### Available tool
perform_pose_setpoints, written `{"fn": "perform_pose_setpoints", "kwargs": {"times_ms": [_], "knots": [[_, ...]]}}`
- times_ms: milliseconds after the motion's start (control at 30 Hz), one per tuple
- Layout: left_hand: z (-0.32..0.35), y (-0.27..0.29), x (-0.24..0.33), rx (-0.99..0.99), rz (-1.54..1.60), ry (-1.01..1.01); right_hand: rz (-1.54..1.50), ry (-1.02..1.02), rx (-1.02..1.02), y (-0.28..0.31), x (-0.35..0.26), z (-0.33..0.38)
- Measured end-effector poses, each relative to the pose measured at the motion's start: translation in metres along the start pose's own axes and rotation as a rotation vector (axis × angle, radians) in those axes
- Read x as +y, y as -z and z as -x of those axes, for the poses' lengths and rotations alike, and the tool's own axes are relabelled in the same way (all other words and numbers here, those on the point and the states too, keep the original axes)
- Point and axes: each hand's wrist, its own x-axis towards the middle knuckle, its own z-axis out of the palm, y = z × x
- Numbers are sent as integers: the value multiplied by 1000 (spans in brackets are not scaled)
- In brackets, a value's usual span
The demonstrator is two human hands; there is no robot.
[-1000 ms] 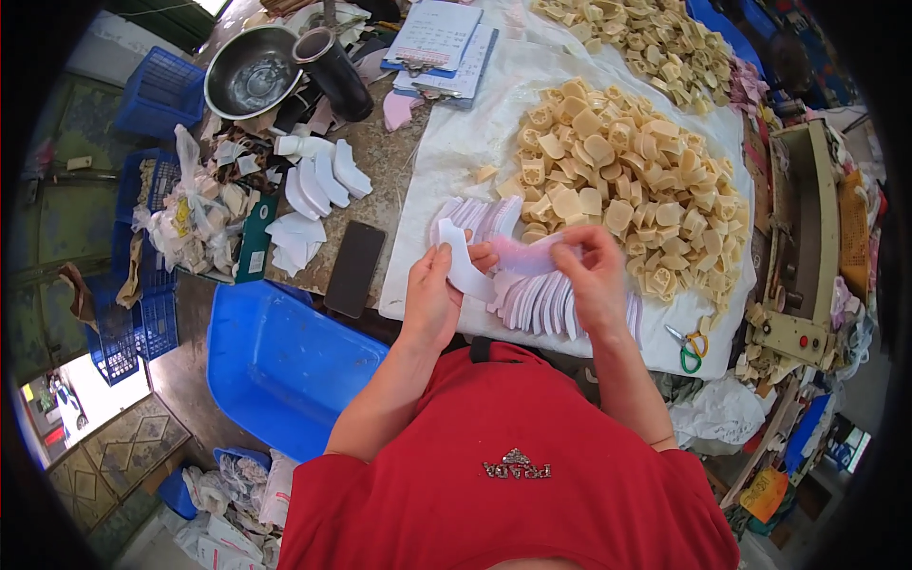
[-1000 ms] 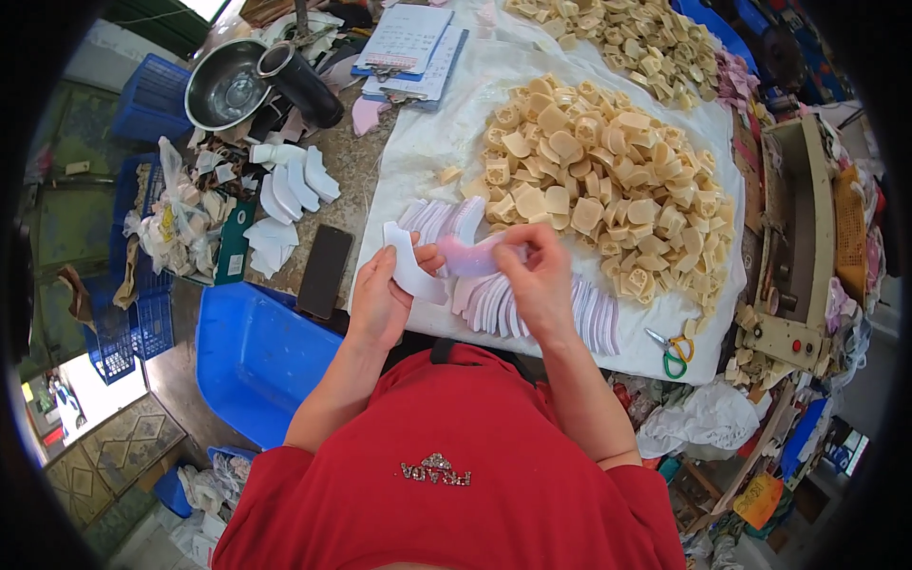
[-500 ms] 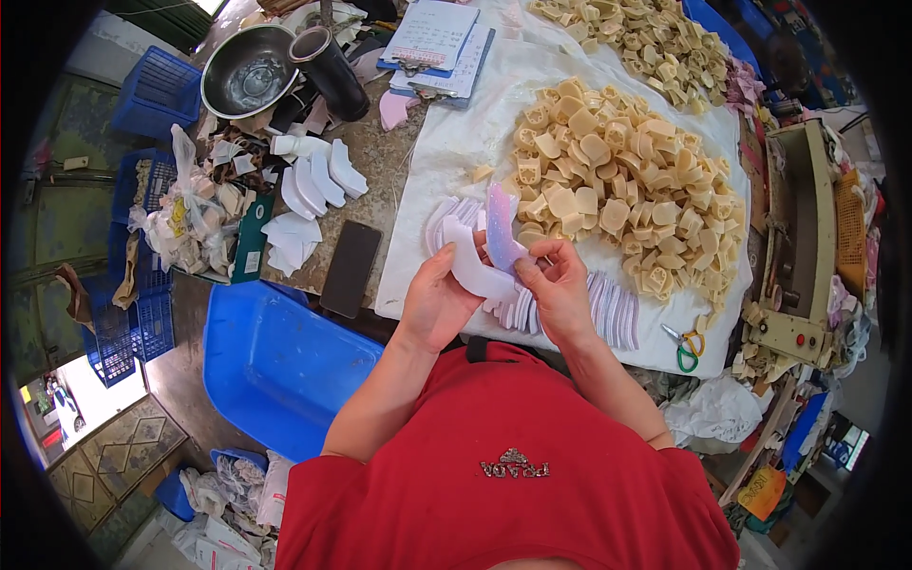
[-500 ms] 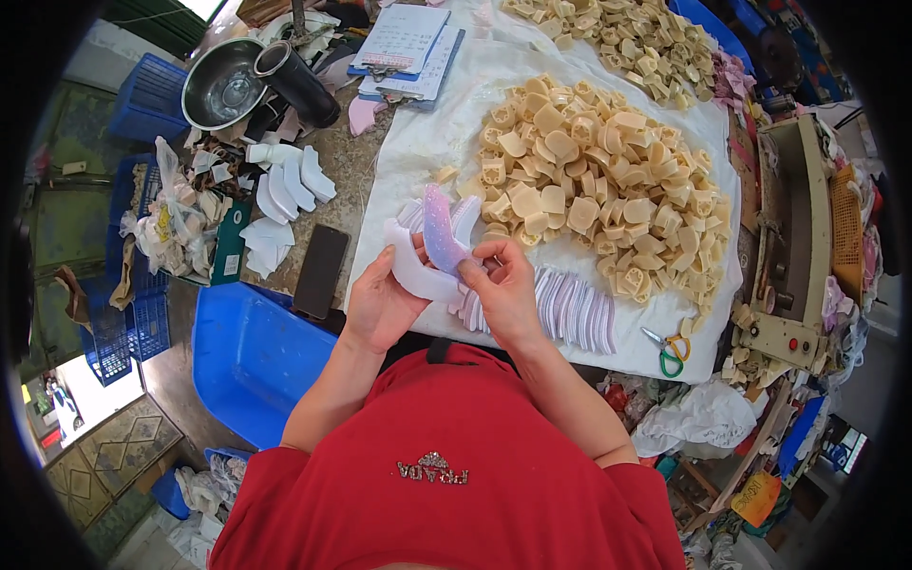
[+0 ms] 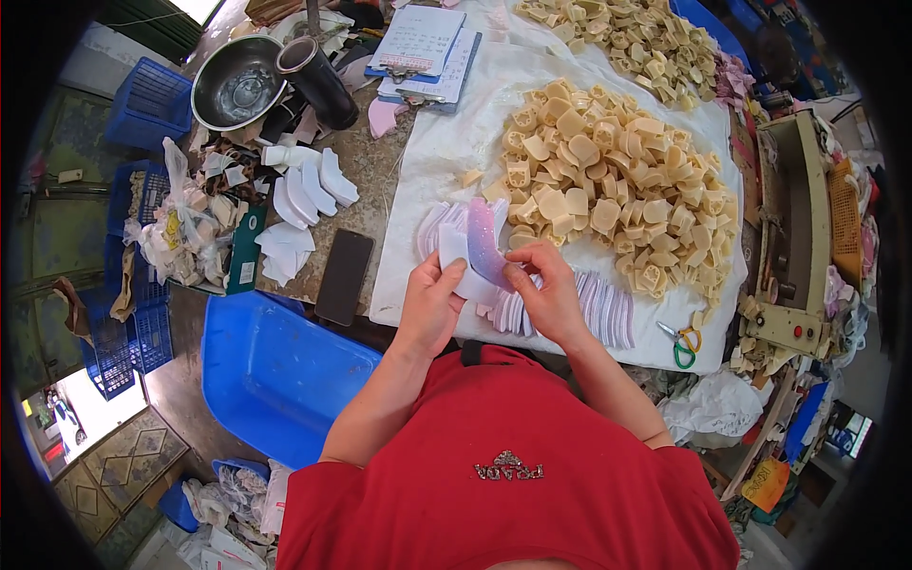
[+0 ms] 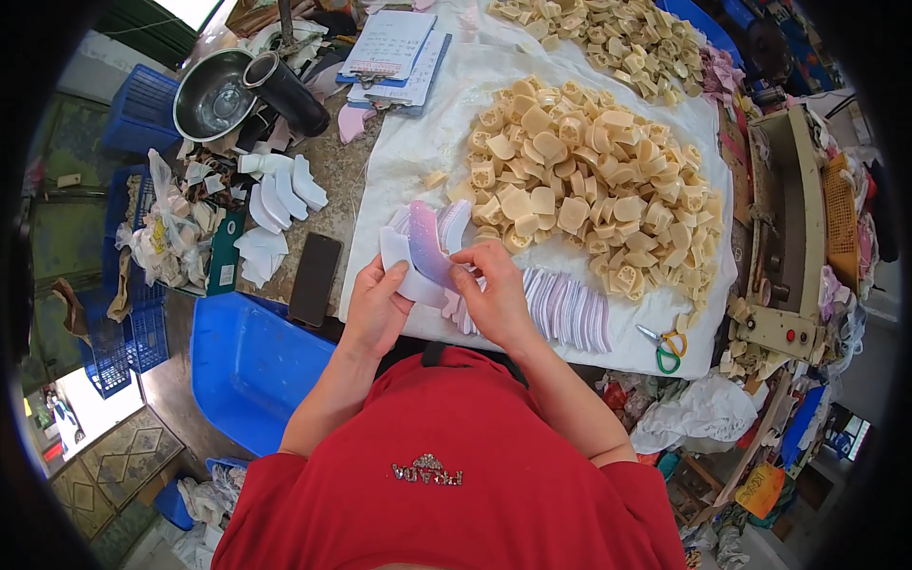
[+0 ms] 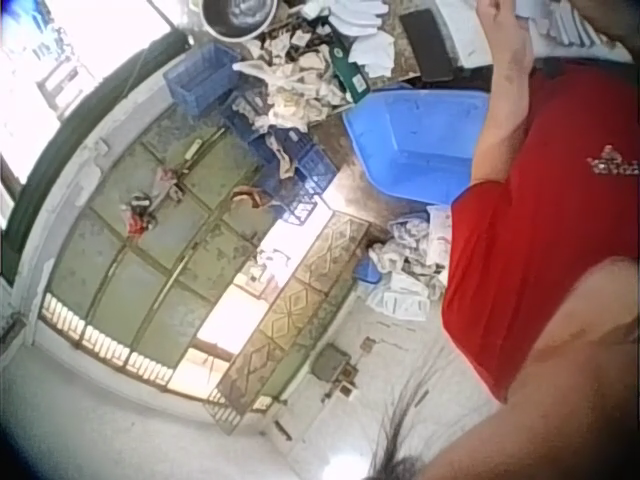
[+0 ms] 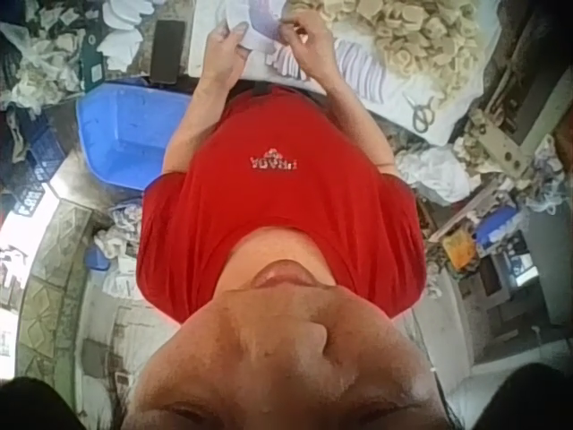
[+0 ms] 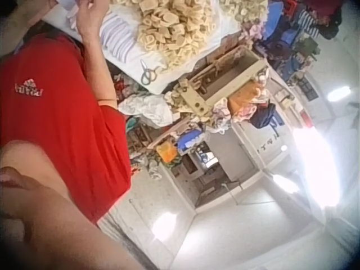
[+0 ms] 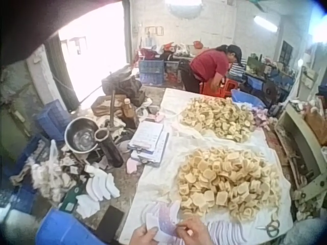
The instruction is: The person is sorting and counting pink and white striped shoe components on a workbench in a factory setting.
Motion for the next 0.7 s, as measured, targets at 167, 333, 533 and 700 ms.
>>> {"fn": "perform_pose_setpoints", "kwargs": {"times_ms": [167,333,533,700], "knots": [[3,1,-7,-3,-537,-133,187,89,71,-4,-23,-6],[6,-1,-4,-124,-348,-56,155,45,12,-2,-25,-10],[3,-2,-7,-136,-361,-78,230,90,-43,3,-18,-11],[1,-2,-9,-99,-395,-81,148,20,-72,8,-18,-12]]}}
